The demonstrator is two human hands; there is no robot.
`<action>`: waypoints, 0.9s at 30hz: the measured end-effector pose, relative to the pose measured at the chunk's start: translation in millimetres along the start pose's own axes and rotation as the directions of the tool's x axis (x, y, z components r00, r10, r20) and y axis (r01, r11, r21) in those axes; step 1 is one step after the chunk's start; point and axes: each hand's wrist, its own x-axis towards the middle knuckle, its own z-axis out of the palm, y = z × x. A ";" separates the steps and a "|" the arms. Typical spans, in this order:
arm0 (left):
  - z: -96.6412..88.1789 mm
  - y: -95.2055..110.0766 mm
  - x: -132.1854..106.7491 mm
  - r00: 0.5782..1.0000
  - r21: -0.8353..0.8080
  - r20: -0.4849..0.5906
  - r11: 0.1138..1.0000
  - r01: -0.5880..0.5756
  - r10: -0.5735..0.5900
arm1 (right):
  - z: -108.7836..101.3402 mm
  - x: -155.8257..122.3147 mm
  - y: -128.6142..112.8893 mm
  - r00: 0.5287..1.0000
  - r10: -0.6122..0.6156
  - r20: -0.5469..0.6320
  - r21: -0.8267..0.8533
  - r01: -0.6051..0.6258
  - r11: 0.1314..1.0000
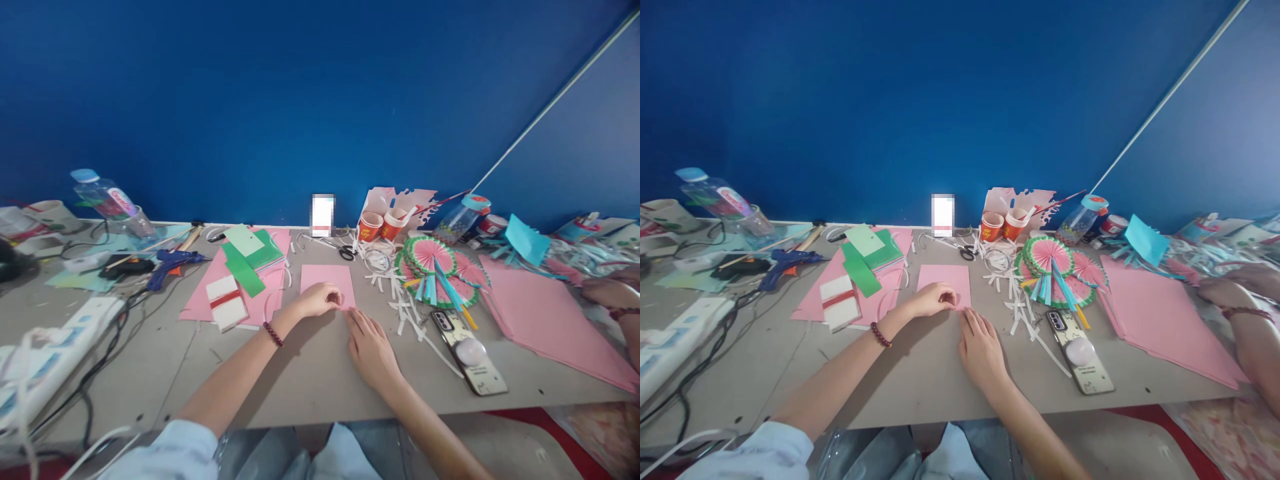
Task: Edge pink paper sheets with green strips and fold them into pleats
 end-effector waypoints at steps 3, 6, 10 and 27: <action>-0.1 0.5 -0.6 1.000 0.014 0.006 1.000 0.008 -0.008 | 0.2 0.0 -0.5 1.000 0.000 0.005 -0.012 0.000 1.000; -0.9 2.5 -2.3 1.000 0.035 0.005 0.999 0.012 -0.012 | -0.5 0.3 -0.6 1.000 -0.005 0.013 -0.023 0.005 1.000; -2.3 11.4 -8.6 1.000 0.133 -0.004 0.991 0.005 -0.005 | -2.9 2.2 -0.9 1.000 -0.010 0.023 -0.032 0.011 0.999; -5.4 -1.7 -45.9 0.965 0.127 -0.240 0.981 0.143 -0.110 | -7.2 6.1 -2.4 0.998 -0.012 0.058 -0.040 0.014 0.999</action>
